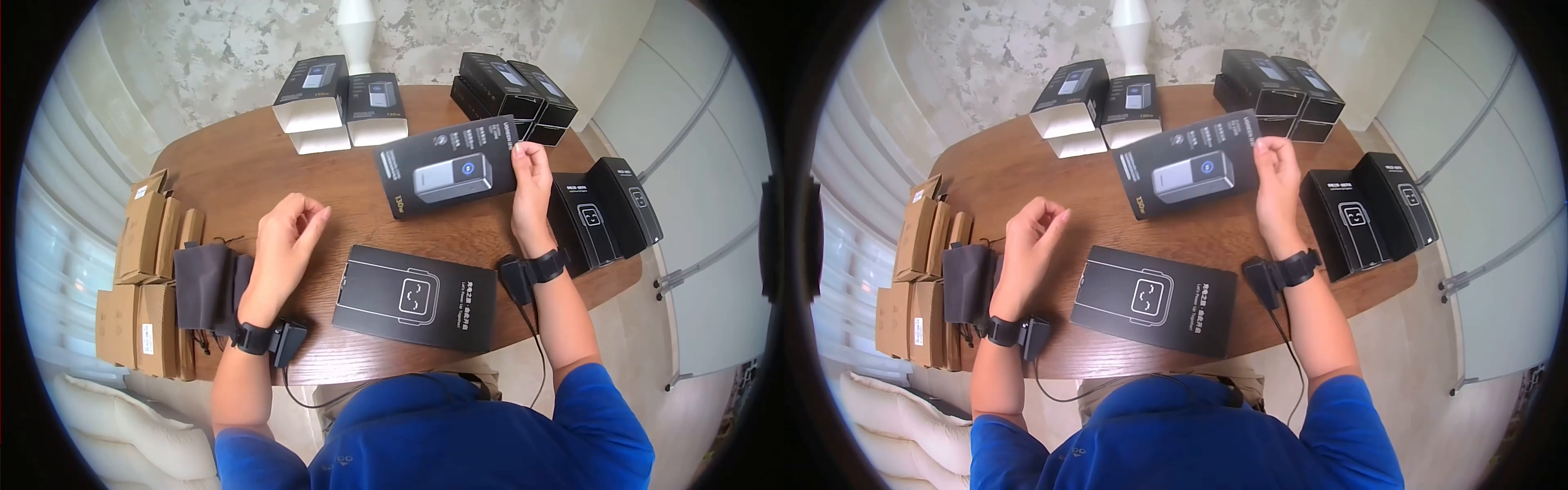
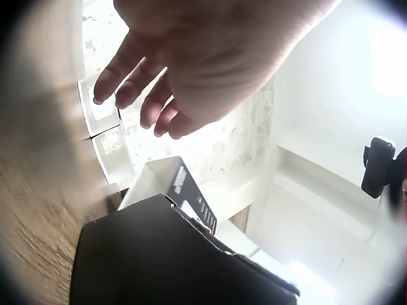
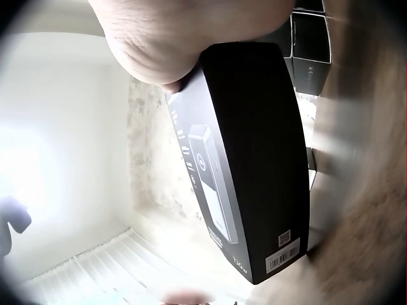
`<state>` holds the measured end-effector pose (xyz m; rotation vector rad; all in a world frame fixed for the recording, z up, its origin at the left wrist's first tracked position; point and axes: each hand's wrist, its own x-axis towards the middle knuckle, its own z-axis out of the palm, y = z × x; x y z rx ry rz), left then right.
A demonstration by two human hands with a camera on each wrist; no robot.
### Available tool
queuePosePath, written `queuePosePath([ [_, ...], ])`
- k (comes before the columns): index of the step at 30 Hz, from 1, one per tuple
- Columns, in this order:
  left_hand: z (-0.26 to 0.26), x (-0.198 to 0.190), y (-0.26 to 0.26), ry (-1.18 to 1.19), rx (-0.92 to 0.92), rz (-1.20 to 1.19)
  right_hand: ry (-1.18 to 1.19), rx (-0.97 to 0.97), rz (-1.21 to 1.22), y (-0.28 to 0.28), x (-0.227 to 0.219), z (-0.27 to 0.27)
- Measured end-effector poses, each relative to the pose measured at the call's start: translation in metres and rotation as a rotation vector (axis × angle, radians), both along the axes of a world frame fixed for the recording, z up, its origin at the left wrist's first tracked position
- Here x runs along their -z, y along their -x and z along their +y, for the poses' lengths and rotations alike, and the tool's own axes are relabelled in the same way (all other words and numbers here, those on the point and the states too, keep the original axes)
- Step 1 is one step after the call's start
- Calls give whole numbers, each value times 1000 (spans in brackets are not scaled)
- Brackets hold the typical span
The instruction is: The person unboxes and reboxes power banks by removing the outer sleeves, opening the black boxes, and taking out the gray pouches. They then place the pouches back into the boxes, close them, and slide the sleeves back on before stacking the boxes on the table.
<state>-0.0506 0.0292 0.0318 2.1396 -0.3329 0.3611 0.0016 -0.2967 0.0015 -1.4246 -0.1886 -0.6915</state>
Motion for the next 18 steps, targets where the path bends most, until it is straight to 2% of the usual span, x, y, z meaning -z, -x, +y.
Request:
queuePosePath([
  [1,-2,-2,2,-19,10,-28,100,9,-50,3,-2,3],
  [8,-3,4,-2,67,98,-130,211,-37,-140,20,-16,15],
  [10,-4,5,-2,-2,81,-274,235,-47,-169,22,-17,18],
  [13,-5,5,-2,-67,99,-280,350,-92,-206,24,-16,15],
  [18,-8,9,-1,-78,200,-153,349,-216,-275,33,-24,25],
])
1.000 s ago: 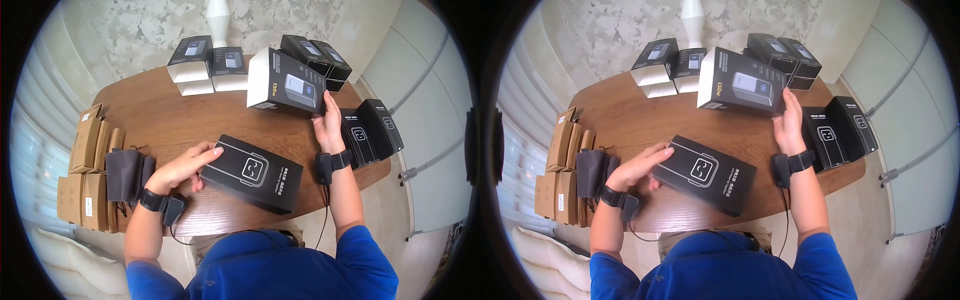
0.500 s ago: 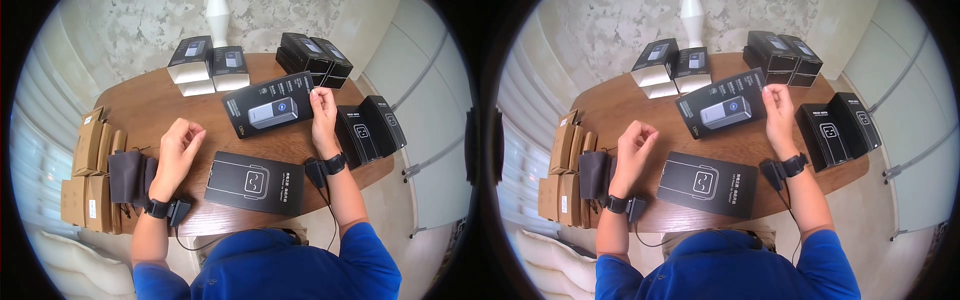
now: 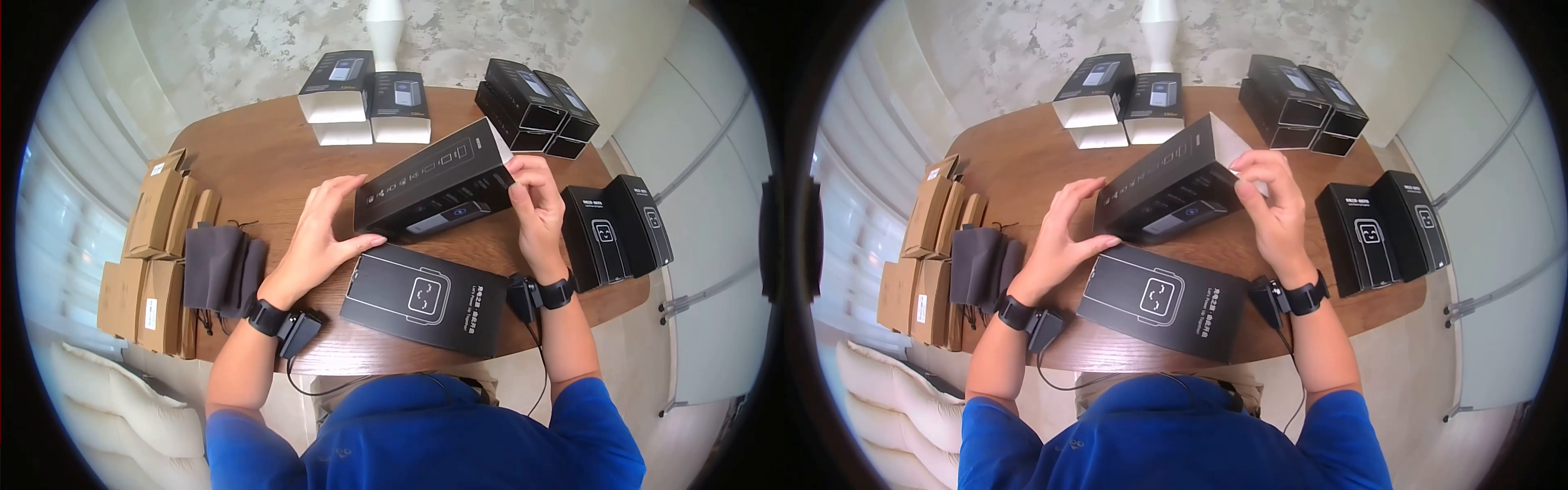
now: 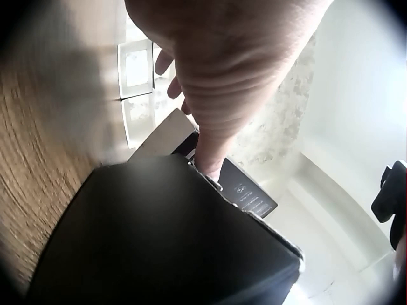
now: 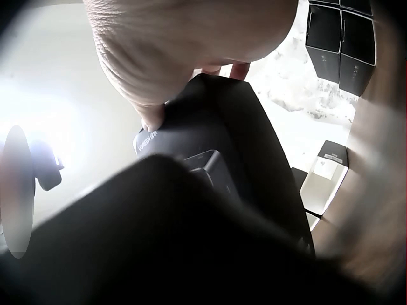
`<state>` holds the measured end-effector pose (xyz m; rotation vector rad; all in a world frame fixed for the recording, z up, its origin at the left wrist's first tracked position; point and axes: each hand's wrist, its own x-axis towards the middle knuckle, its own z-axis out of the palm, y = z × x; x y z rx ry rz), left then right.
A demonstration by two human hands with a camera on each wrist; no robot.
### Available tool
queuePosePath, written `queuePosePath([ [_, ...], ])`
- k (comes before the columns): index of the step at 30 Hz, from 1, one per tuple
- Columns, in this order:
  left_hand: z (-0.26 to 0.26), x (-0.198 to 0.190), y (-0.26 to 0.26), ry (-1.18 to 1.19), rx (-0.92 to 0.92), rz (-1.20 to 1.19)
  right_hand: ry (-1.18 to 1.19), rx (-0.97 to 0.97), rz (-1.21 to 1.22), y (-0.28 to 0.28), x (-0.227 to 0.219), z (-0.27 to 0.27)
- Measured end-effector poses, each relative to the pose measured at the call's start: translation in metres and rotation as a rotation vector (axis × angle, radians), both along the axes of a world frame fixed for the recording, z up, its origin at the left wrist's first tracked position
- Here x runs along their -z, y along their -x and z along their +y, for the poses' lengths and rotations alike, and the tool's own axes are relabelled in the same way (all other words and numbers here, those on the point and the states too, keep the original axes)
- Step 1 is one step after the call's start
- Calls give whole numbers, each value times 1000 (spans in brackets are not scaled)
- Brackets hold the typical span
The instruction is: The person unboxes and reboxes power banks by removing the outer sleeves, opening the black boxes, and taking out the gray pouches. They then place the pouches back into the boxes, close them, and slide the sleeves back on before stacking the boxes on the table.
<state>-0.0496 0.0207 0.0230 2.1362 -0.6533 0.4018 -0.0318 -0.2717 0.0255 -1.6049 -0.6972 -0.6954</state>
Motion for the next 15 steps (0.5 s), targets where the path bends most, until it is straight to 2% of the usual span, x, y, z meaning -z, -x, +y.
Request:
queuePosePath([
  [3,3,4,-3,-38,18,-8,55,-17,-32,2,-2,0],
  [5,3,0,-2,-29,30,142,74,-23,-51,4,-3,1],
  [6,2,-1,-1,-30,29,142,63,-25,-37,5,-4,1],
  [8,-1,-2,1,70,9,171,51,-26,-22,4,-4,1],
  [9,0,1,-1,69,9,171,60,68,32,1,-4,1],
  [10,2,6,-5,151,34,200,71,162,86,-1,-3,1],
  [11,2,12,-8,235,60,228,73,162,87,-3,-2,2],
  [12,0,16,-10,238,62,229,-59,81,229,-5,1,5],
  [13,-2,17,-10,443,92,304,-190,0,370,-7,3,6],
  [14,-5,16,-9,648,122,377,-148,-85,503,-11,8,0],
  [15,-5,12,-7,758,137,512,-111,-128,546,-11,12,1],
])
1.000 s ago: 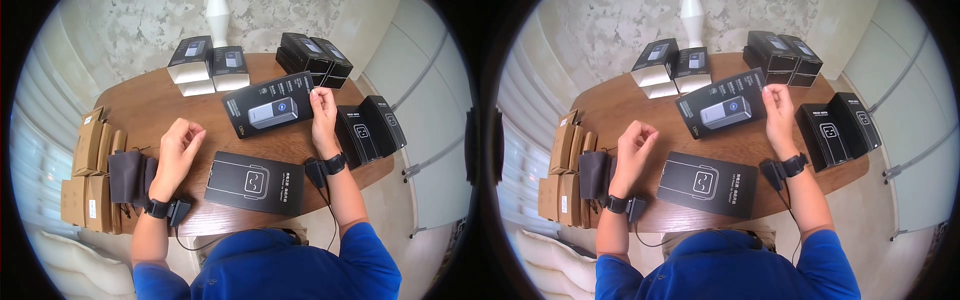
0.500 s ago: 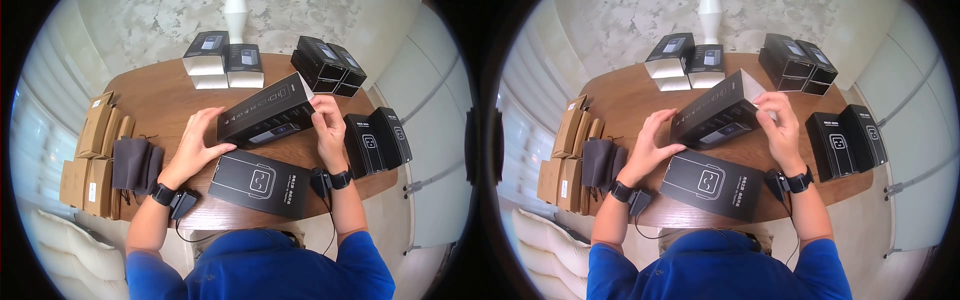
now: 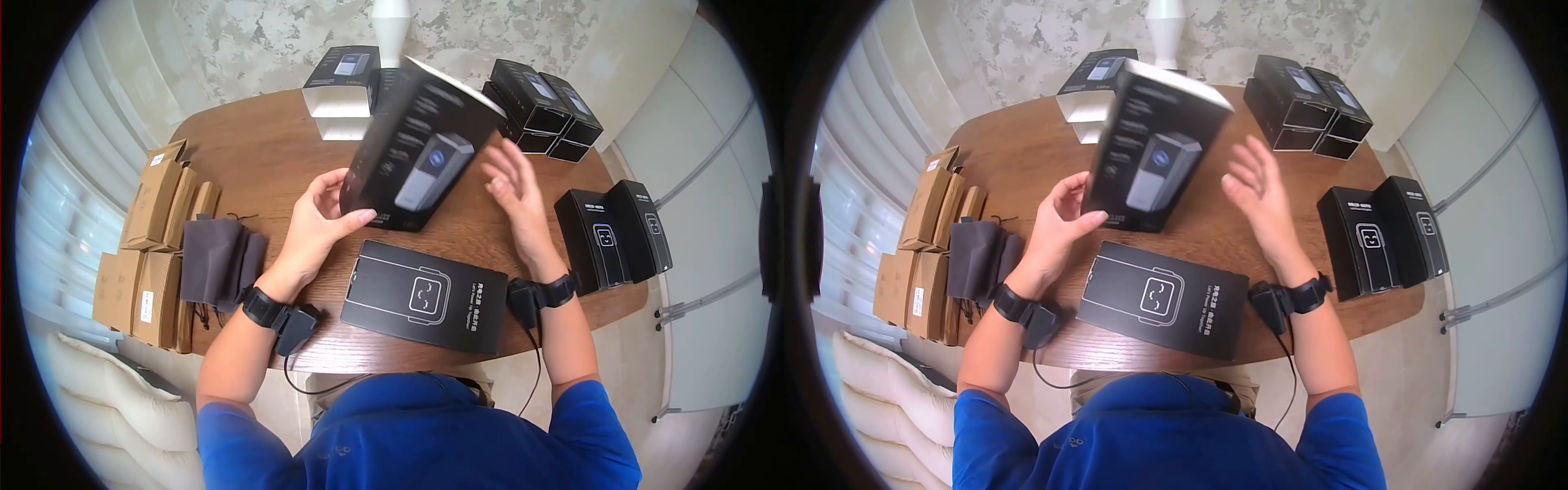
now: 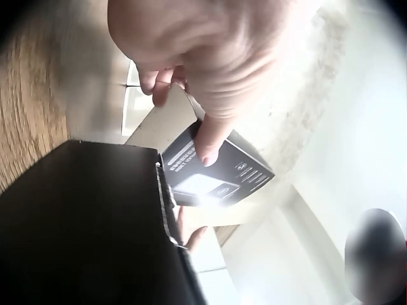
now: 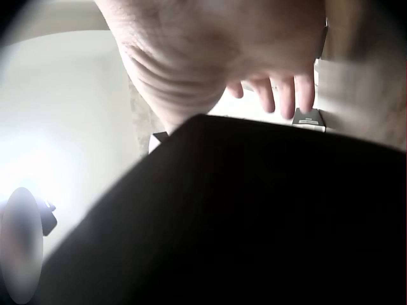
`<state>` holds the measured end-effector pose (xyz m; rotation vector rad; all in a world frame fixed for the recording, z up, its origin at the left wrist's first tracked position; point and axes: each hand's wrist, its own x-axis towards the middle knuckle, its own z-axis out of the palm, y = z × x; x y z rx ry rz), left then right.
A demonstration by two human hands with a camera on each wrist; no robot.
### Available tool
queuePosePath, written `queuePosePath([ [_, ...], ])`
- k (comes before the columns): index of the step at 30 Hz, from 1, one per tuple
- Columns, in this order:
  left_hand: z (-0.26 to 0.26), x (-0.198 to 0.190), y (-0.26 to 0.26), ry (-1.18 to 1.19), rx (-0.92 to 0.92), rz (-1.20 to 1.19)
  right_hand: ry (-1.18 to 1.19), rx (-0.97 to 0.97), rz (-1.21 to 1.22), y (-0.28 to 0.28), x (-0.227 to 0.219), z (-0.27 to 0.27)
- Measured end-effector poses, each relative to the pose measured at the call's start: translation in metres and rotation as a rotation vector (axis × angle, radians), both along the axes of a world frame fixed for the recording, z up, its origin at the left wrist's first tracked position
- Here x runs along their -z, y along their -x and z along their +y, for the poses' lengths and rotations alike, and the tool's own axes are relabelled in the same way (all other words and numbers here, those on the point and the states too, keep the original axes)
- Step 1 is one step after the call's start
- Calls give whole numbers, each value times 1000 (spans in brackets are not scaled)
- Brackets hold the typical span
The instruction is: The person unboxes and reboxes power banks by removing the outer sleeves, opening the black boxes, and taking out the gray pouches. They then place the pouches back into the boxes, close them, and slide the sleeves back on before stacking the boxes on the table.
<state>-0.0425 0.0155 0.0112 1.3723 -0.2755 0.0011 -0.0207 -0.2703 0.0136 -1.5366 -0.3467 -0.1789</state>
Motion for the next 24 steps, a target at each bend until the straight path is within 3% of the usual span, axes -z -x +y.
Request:
queuePosePath([
  [3,-2,3,0,164,84,95,54,-135,65,3,7,10],
  [5,-6,4,3,179,113,116,151,-310,138,6,11,15],
  [9,-17,13,8,89,161,105,162,-393,208,10,12,20],
  [13,-23,22,6,127,180,114,37,-315,256,10,11,20],
  [17,-17,34,-1,-2,197,167,-176,-240,331,-3,1,11],
  [24,-14,41,-8,-35,291,129,45,-167,426,-88,-65,27],
])
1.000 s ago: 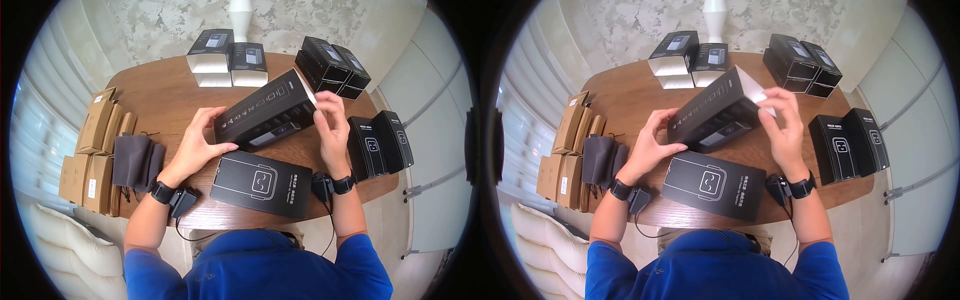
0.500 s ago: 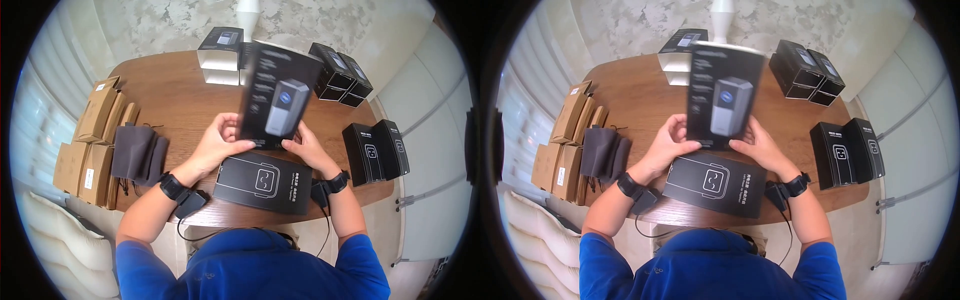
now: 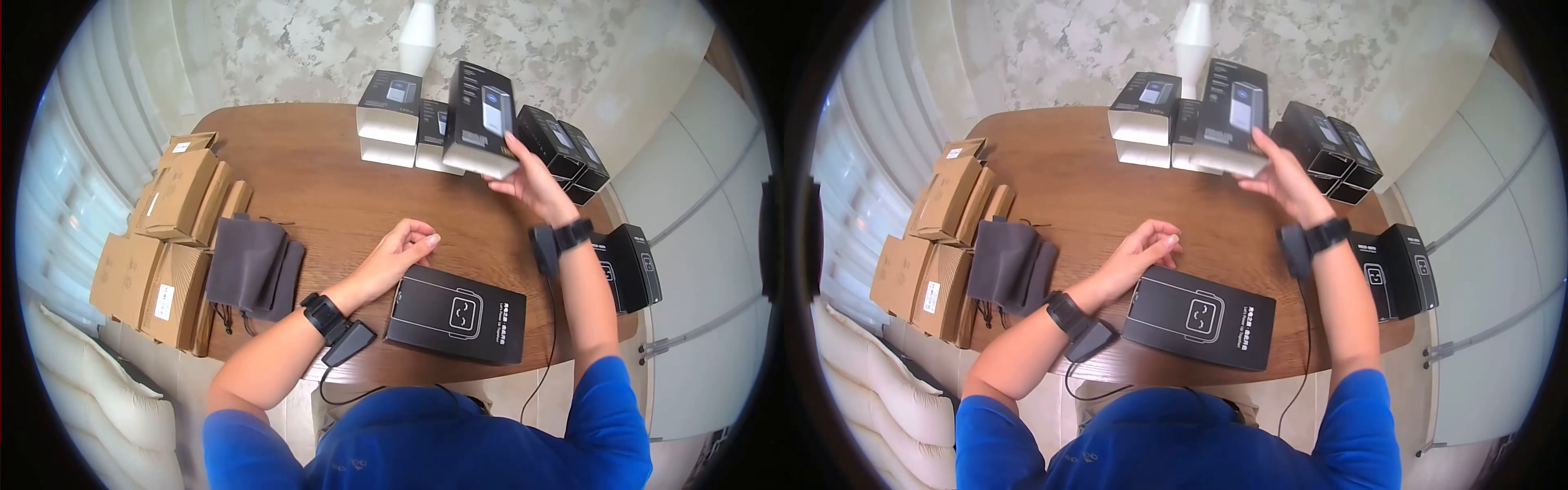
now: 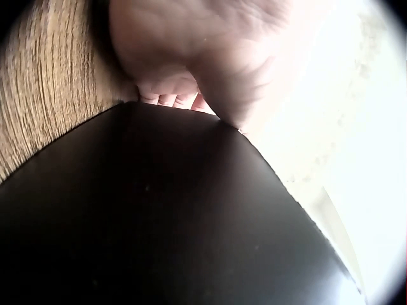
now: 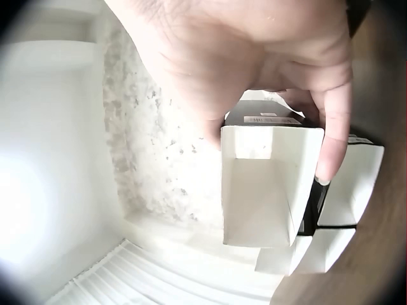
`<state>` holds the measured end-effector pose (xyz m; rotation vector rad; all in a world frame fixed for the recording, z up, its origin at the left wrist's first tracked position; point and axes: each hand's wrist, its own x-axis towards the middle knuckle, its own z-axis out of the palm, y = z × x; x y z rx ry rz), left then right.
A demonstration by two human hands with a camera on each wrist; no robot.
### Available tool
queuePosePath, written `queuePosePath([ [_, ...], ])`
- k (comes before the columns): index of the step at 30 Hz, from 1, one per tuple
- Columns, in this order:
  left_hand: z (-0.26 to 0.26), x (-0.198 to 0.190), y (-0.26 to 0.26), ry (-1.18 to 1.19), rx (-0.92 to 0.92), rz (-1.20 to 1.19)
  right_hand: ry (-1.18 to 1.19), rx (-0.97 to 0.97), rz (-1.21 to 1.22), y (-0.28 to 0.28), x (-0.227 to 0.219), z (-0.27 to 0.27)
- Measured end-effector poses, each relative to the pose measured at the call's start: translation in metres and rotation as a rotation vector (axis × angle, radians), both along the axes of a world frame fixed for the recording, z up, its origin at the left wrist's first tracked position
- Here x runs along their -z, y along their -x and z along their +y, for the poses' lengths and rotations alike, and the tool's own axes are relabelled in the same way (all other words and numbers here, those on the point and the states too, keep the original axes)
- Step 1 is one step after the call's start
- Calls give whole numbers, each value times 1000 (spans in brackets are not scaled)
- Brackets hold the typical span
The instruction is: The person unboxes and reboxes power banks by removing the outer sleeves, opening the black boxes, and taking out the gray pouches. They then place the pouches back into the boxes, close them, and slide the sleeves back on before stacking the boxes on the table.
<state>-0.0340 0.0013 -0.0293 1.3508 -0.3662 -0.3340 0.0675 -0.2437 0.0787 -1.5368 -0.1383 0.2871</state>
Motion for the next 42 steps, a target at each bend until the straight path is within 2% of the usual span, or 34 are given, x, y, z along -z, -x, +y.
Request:
queuePosePath([
  [6,-1,1,-2,-48,6,-54,199,81,104,-72,-10,22],
  [12,-3,2,-1,-40,-8,-51,301,143,113,-84,-4,36],
  [15,-4,1,0,-41,-13,-59,342,90,135,-86,-5,35],
  [17,-4,-1,0,-48,-39,-65,362,80,108,-87,-3,34],
  [19,-5,0,0,-40,-44,-69,464,194,66,-87,-4,35],
  [23,-4,0,-1,-54,-43,-81,571,209,-22,-88,3,35],
  [25,-4,1,-1,-65,-38,-87,807,391,-198,-91,8,34],
  [29,-2,-3,1,-59,-18,-92,902,386,-305,-48,-1,28],
  [31,-1,-1,0,-61,-16,-97,880,289,-610,-20,8,18],
  [33,-2,3,-2,-47,-6,-115,870,242,-483,30,0,18],
  [37,0,2,-4,-90,16,-67,834,-69,-518,119,-6,7],
  [39,1,4,-5,-70,7,-77,1079,-237,-734,156,-6,7],
  [42,1,4,-5,-47,23,-76,1118,-375,-784,191,-4,26],
])
